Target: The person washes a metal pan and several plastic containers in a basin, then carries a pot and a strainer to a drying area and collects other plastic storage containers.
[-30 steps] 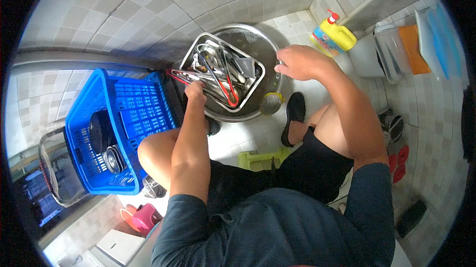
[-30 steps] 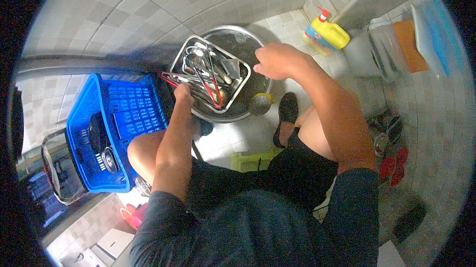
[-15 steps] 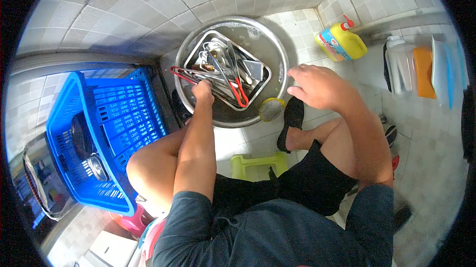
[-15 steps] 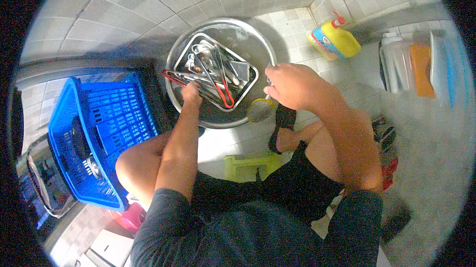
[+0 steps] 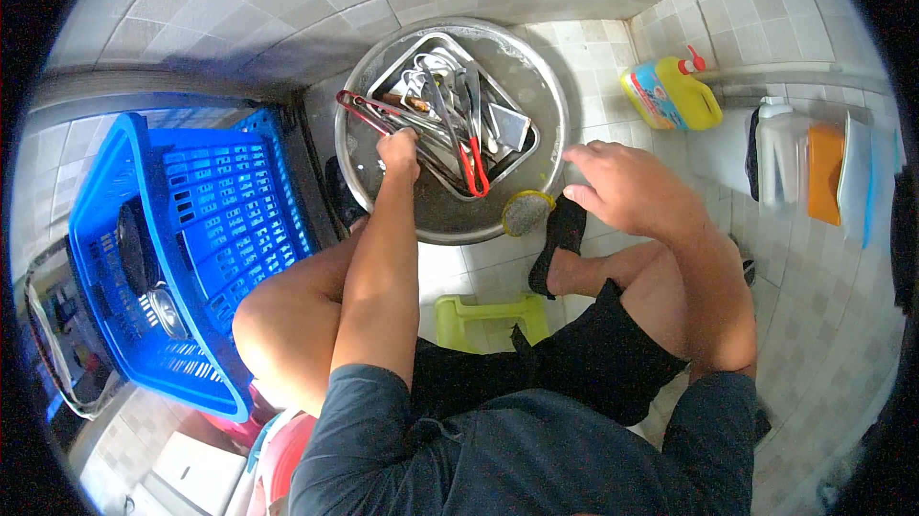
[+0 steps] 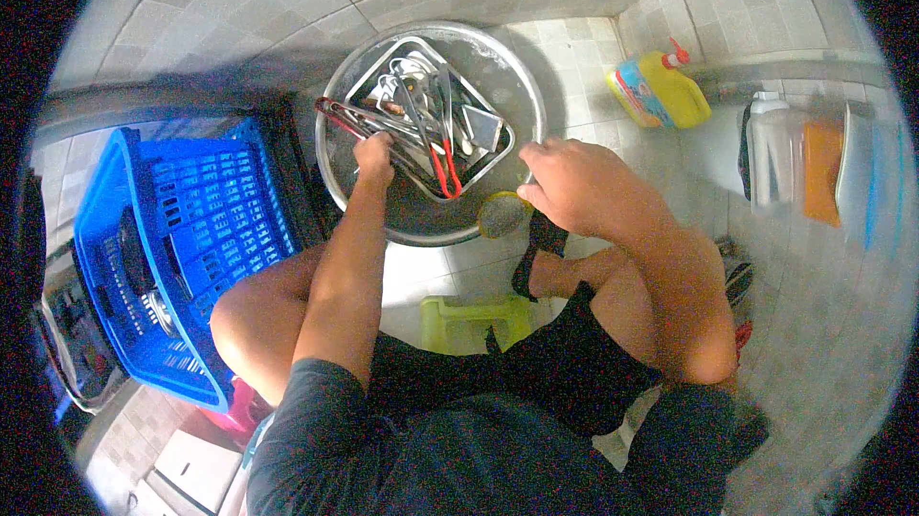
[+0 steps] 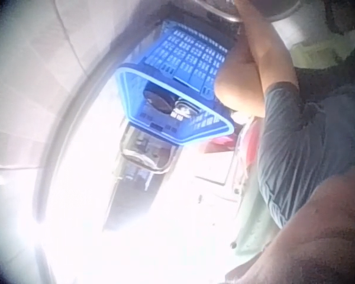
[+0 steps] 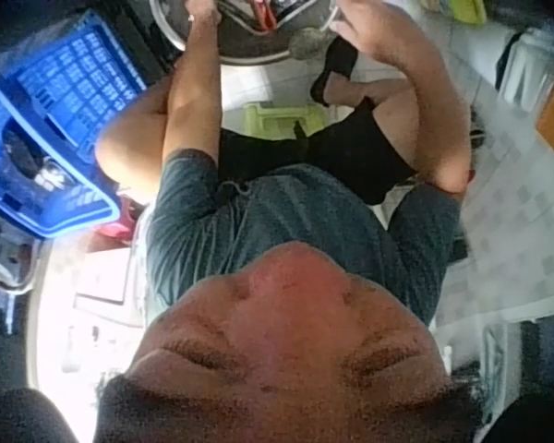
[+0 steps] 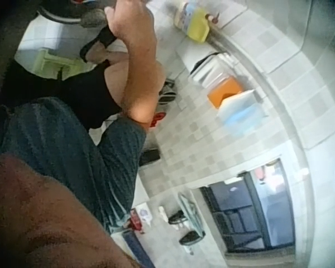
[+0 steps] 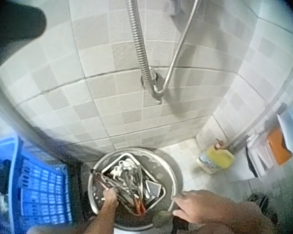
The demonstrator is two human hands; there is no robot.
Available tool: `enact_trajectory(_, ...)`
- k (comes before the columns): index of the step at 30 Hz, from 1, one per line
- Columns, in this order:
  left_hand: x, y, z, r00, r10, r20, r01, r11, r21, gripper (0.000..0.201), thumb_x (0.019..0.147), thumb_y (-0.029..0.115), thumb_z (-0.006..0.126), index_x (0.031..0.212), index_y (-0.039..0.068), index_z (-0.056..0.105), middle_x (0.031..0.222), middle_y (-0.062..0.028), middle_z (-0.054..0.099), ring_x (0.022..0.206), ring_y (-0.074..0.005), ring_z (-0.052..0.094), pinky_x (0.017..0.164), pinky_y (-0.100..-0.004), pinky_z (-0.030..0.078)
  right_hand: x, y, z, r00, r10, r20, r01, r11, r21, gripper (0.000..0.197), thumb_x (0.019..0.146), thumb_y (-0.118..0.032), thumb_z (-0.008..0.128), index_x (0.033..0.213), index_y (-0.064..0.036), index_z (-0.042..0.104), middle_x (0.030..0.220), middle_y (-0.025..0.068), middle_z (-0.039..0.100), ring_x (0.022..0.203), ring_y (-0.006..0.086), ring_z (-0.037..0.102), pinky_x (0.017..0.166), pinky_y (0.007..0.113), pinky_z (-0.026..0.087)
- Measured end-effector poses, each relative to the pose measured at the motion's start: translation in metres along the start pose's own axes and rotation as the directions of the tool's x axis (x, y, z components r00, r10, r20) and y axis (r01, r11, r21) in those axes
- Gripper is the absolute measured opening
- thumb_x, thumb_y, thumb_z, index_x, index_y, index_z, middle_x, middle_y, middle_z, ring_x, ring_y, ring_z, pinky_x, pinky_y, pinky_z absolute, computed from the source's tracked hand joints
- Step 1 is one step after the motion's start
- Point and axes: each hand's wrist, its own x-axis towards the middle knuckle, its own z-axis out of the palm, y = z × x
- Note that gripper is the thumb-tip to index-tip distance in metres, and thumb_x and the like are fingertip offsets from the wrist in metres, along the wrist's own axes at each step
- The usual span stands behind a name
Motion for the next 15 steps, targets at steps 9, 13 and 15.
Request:
enact_trajectory(9,-0.012,0.005,0.008,0.999,0.039,0.019,-0.04,0.996,0.075,0.02,0.069,0.0,0.065,0.089,-0.003,0.06,0.08,-0.0067,0.059,0.068,-0.0217,0.054,0.065,-0.0396,0.044,0.0,0.004,0.01,0.993,-0.07,-0.094,0.071,0.997,0.004,0.043,0.093,-0.026,0.061,0.123,0.0053,0.058,0.115,0.0251,0.065,0.106,0.0418,0.062,0.092,0.048,0.049)
enact_trajectory(13,-0.017,0.006,0.013,0.996,0.084,0.019,-0.085,0.993,0.082,0.025,0.067,0.0,0.066,0.092,-0.002,0.06,0.081,-0.0054,0.06,0.07,-0.0215,0.056,0.067,-0.0386,0.045,0.001,0.003,0.01,0.988,-0.089,-0.123,0.088,0.996,-0.02,0.041,0.094,-0.03,0.06,0.117,0.004,0.061,0.107,0.0224,0.067,0.102,0.0394,0.065,0.09,0.048,0.052)
enact_trajectory(15,-0.02,0.007,0.012,0.992,0.124,0.026,-0.126,0.991,0.053,0.026,0.067,-0.001,0.066,0.093,-0.001,0.06,0.081,-0.0053,0.06,0.071,-0.0217,0.056,0.067,-0.0385,0.046,0.001,0.002,0.009,0.991,-0.08,-0.107,0.079,0.997,-0.012,0.04,0.093,-0.029,0.06,0.115,0.0036,0.061,0.104,0.0223,0.067,0.1,0.0396,0.065,0.088,0.048,0.052)
